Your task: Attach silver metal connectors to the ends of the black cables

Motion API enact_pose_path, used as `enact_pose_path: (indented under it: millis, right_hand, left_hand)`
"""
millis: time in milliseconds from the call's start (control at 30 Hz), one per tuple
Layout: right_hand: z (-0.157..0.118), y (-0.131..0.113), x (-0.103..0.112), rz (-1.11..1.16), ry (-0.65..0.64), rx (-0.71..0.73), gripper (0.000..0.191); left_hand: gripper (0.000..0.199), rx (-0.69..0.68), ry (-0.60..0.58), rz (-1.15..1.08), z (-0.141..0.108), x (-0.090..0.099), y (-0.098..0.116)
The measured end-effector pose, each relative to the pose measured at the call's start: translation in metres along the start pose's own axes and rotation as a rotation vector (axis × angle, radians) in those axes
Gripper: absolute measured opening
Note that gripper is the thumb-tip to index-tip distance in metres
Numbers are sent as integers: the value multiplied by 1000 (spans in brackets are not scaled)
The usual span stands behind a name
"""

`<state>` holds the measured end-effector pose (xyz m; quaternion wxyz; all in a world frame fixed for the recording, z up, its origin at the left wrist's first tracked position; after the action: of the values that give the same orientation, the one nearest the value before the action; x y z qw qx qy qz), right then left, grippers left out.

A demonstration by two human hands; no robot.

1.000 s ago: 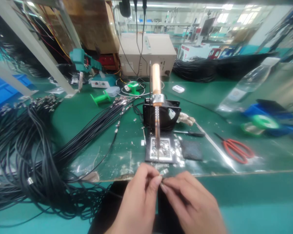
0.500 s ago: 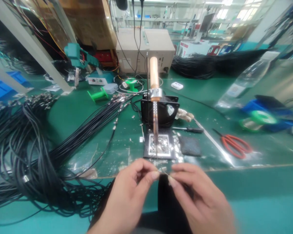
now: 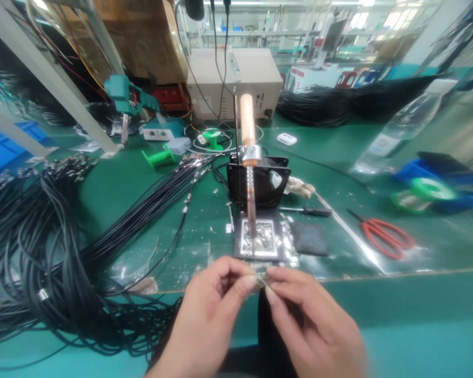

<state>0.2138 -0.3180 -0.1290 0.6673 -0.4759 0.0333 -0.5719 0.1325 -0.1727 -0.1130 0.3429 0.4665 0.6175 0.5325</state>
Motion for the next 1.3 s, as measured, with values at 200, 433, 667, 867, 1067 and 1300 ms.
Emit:
enact_pose_path:
  millis: [200, 433, 667, 867, 1067, 1300]
  right_hand:
    - [1, 2, -2, -3, -26, -12, 13]
    - [5, 1, -6, -6, -20, -1, 14]
    - [9, 2, -7, -32, -5, -6, 14]
    - [9, 1, -9, -39, -2, 1, 15]
    - [7, 2, -12, -43, 7, -6, 14]
    - [6, 3, -9, -47, -29, -10, 13]
  left_hand:
    - [18, 0, 29, 35, 0, -1, -4]
    - [16, -68, 83, 144, 0, -1, -9]
    - [17, -109, 88, 152, 1, -3, -13]
    - [17, -142, 95, 147, 3, -3, -13]
    - [16, -148, 110, 145, 2, -4, -16]
    - [16, -162, 112, 162, 1, -4, -17]
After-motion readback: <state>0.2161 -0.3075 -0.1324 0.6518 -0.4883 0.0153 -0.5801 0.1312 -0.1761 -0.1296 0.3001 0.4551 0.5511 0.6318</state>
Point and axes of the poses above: each hand's wrist, its own z-axis towards the middle knuckle, its own x-axis out of the back of the hand, y = z × x, the point moved 1 cm from there along z, towards the middle knuckle, and after that the axes turned 9 degrees about -y, right-handed, at the moved point
